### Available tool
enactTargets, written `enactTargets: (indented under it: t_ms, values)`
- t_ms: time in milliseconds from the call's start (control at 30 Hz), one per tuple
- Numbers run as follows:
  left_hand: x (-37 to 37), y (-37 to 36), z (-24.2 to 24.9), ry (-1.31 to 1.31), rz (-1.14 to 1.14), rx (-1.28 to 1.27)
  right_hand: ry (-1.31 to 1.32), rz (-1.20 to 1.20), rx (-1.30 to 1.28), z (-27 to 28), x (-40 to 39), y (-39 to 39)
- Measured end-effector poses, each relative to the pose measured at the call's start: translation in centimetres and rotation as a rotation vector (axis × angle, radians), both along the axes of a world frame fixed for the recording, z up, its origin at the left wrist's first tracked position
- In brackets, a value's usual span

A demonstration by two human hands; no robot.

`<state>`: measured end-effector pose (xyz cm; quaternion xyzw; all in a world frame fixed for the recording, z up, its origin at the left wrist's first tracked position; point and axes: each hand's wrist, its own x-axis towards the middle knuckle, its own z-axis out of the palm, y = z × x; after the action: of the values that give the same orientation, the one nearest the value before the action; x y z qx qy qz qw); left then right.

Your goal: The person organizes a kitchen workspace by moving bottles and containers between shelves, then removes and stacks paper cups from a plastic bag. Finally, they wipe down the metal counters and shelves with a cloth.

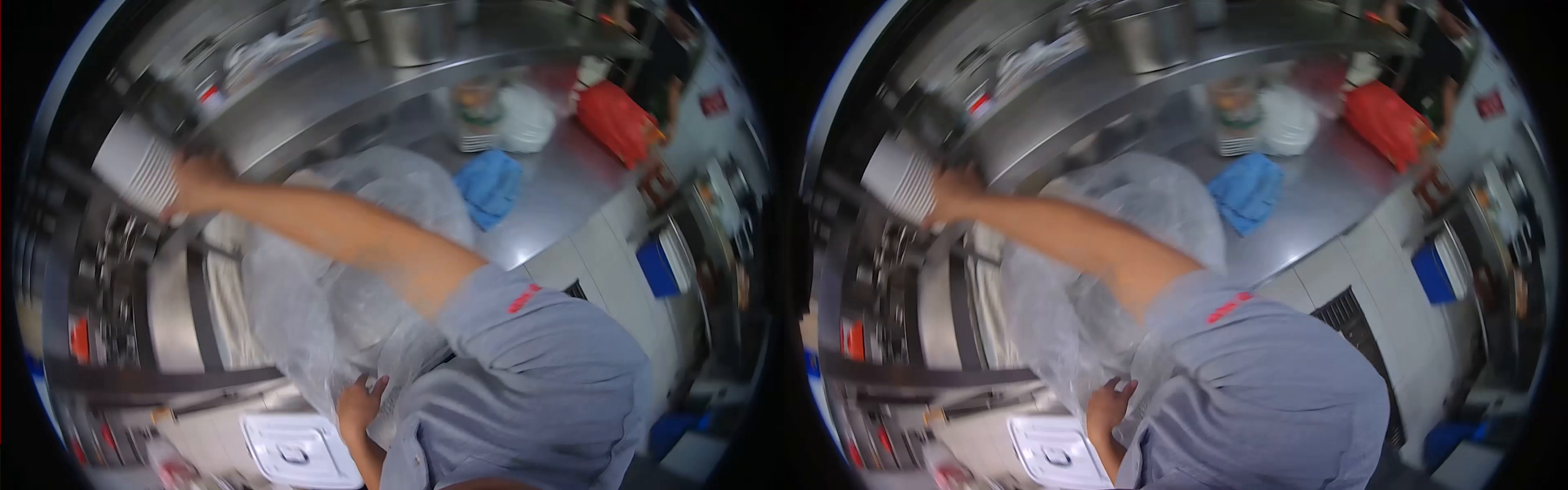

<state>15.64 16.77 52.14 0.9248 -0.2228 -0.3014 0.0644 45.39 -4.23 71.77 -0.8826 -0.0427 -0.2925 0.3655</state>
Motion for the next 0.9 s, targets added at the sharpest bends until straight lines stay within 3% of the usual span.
enactTargets:
  t_ms: [33,100,167,233,300,367,433,500,533,600,767,833,900]
  values:
    - [0.4,-0.3,0.2,0.013,0.001,-0.029,0.035,0.029,-0.013,0.4,-0.3,-0.1]
    - [0.9,-1.2,0.8,0.026,-0.031,-0.054,-0.193,-0.183,-0.152,-0.5,-0.9,0.4]
    - [1.2,-1.6,1.5,-0.023,-0.078,-0.125,-0.342,0.07,-0.114,0.2,-7.9,-2.1]
    - [1.6,-1.8,2.4,0.001,-0.101,-0.18,-0.443,0.288,-0.129,-2.6,-13.9,-6.3]
    - [2.0,-1.9,3.1,0.021,-0.099,-0.247,-0.502,0.312,-0.137,-7.7,-19.8,-11.5]
    - [2.5,-2.0,4.2,0.114,-0.191,-0.436,-0.295,0.087,0.06,-12.7,-26.0,-17.8]
    - [3.0,-3.2,5.6,0.204,-0.166,-0.482,0.002,-0.369,0.248,-20.6,-28.1,-25.5]
    - [4.1,-4.5,7.1,0.327,-0.346,-0.718,0.173,-0.942,-0.276,-24.7,-31.0,-28.9]
    - [4.9,-5.8,8.0,0.368,-0.392,-0.757,0.17,-0.955,-0.273,-27.4,-31.7,-30.2]
    - [6.4,-8.6,8.6,0.306,-0.43,-0.78,0.577,-0.769,-0.347,-32.4,-33.0,-31.6]
    - [5.9,-14.9,9.7,0.056,-0.337,-0.809,0.717,-0.663,-0.267,-34.0,-32.6,-33.7]
    - [4.6,-16.1,10.9,0.055,-0.179,-0.78,0.392,-0.679,0.088,-35.2,-33.2,-34.5]
    - [4.0,-14.5,10.4,0.052,-0.043,-0.785,0.206,-0.565,0.318,-28.3,-34.3,-32.2]
